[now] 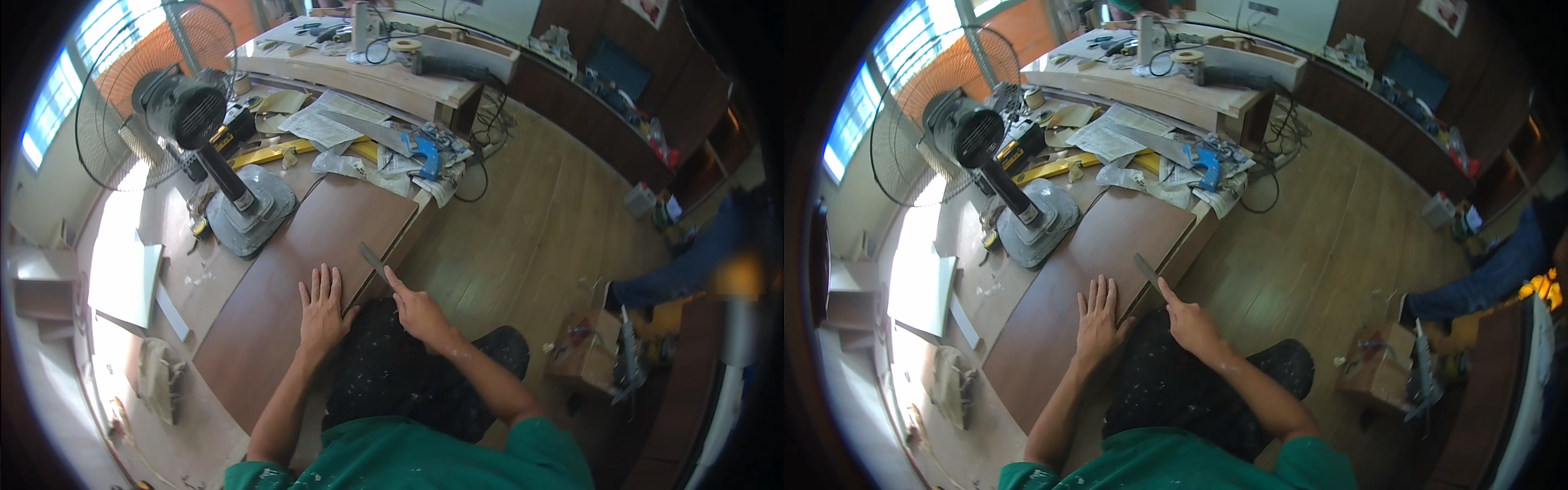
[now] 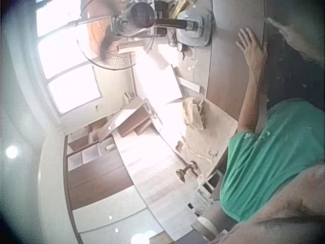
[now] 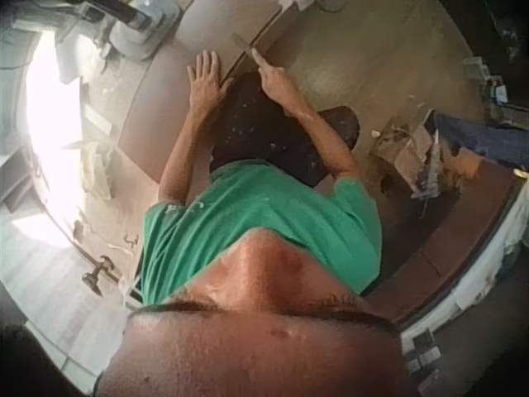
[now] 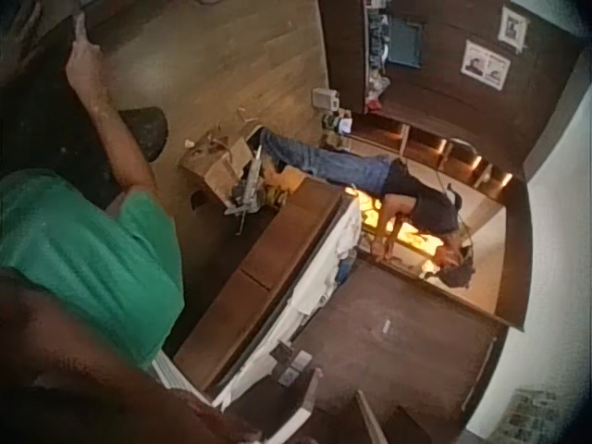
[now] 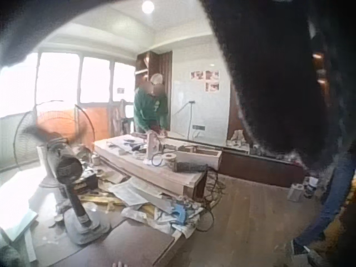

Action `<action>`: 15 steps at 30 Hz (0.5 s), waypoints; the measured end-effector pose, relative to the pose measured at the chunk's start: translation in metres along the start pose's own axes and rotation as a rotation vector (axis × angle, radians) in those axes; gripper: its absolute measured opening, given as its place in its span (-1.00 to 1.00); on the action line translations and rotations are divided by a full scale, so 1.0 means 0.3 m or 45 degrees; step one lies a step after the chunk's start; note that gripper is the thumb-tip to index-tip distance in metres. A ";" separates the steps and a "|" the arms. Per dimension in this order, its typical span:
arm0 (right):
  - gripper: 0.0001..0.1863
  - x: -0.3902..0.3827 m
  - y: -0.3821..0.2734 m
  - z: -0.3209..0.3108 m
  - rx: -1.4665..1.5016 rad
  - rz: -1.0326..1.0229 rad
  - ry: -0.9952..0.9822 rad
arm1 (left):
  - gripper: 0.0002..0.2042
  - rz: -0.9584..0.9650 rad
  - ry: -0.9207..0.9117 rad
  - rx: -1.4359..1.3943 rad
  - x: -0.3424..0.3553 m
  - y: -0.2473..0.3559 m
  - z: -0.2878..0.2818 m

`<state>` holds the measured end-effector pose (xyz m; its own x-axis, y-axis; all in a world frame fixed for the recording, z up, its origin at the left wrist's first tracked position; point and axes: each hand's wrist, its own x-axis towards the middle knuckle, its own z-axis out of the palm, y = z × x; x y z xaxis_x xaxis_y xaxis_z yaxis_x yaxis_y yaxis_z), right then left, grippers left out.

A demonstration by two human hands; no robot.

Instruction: The person uses a chisel to carve and shape the edge of a rectangular wooden board placed on a workbench. They repeatedly scrape along the edge to remove material and smooth the surface, occasionally adjusting the board's position.

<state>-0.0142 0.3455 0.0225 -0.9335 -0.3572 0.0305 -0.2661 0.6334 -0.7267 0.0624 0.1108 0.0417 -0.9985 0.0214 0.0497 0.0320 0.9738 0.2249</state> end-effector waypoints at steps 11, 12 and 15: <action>-0.34 0.117 0.163 -0.038 -0.005 -0.256 0.221 | -0.05 0.020 0.007 -0.056 0.010 0.004 0.011; -0.34 0.135 0.192 -0.035 0.029 -0.296 0.292 | -0.05 0.026 0.000 -0.064 -0.007 0.004 0.021; -0.28 0.310 0.110 -0.145 0.028 0.220 0.176 | -0.05 0.028 0.013 -0.067 -0.001 -0.002 0.020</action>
<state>-0.1203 0.3631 0.0313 -0.9892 -0.1463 -0.0032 -0.0954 0.6611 -0.7442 0.0623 0.1117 0.0358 -0.9971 0.0399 0.0654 0.0564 0.9599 0.2746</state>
